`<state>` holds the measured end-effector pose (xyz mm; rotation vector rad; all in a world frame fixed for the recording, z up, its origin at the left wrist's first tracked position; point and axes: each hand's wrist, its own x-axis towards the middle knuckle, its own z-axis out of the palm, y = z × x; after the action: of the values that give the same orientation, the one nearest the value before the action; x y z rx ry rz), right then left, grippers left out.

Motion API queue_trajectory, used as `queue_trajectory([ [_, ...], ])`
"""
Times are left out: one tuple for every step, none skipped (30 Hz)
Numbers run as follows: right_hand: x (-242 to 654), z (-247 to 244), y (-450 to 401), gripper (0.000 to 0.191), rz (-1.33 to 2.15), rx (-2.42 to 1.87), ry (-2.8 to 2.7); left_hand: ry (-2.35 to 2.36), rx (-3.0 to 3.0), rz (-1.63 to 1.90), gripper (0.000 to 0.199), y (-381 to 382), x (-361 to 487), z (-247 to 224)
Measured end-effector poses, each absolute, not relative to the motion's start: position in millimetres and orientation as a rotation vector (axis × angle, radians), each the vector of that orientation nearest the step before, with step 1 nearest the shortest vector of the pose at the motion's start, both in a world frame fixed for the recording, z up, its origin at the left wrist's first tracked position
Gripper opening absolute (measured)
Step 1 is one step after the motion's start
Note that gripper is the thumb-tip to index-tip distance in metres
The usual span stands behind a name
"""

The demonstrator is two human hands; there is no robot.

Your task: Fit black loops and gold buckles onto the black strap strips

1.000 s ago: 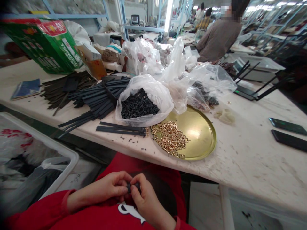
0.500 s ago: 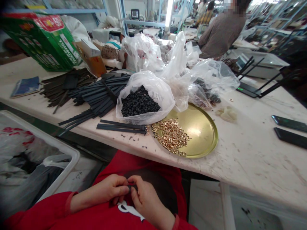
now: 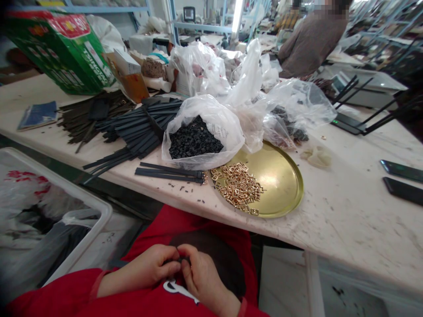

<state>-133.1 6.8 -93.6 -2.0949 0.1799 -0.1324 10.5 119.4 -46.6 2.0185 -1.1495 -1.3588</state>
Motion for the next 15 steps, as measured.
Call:
queue_trajectory([
  [-133.0, -93.2, 7.0, 0.026, -0.142, -2.09, 0.174, -1.176, 2.032, -1.335, 0.019, 119.6, 10.2, -46.8],
  [-132.9, -92.5, 7.4, 0.027, -0.148, -2.086, 0.174, -1.207, 2.052, -1.312, 0.019, 119.9, 10.3, -47.0],
  [-132.7, -91.6, 7.7, 0.028, -0.148, -2.082, 0.179, -1.241, 2.072, -1.291, 0.019, 120.3, 10.7, -47.1],
  [-132.5, -90.6, 8.0, 0.03, -0.14, -2.082, 0.193, -1.269, 2.091, -1.271, 0.019, 120.8, 11.4, -47.1],
  [-132.3, -89.6, 8.0, 0.032, -0.126, -2.089, 0.216, -1.286, 2.109, -1.249, 0.018, 121.4, 12.2, -47.0],
  [-132.3, -88.8, 7.9, 0.032, -0.107, -2.104, 0.251, -1.292, 2.127, -1.222, 0.018, 122.2, 12.9, -46.7],
  [-132.4, -88.4, 7.6, 0.029, -0.084, -2.128, 0.298, -1.296, 2.141, -1.185, 0.018, 123.2, 13.5, -46.2],
  [-132.6, -88.5, 7.1, 0.025, -0.059, -2.154, 0.344, -1.291, 2.138, -1.166, 0.018, 124.4, 13.9, -45.5],
  [-133.0, -88.9, 6.6, 0.02, -0.035, -2.179, 0.382, -1.272, 2.114, -1.181, 0.02, 125.7, 14.4, -44.6],
  [-133.6, -89.5, 6.0, 0.017, -0.011, -2.197, 0.404, -1.233, 2.068, -1.237, 0.023, 127.0, 14.9, -43.4],
  [-134.3, -90.3, 5.5, 0.016, 0.009, -2.204, 0.406, -1.172, 2.003, -1.318, 0.027, 128.1, 15.8, -41.9],
  [-135.0, -91.0, 5.2, 0.017, 0.022, -2.2, 0.388, -1.093, 1.926, -1.415, 0.03, 128.8, 17.3, -40.2],
  [-135.7, -91.4, 5.0, 0.018, 0.027, -2.187, 0.36, -1.009, 1.846, -1.512, 0.032, 129.1, 19.4, -38.4],
  [-136.3, -91.3, 4.9, 0.019, 0.028, -2.165, 0.331, -0.938, 1.767, -1.601, 0.034, 129.0, 22.1, -36.3],
  [-136.7, -90.6, 5.0, 0.02, 0.03, -2.138, 0.307, -0.891, 1.685, -1.679, 0.035, 128.3, 25.5, -34.3],
])
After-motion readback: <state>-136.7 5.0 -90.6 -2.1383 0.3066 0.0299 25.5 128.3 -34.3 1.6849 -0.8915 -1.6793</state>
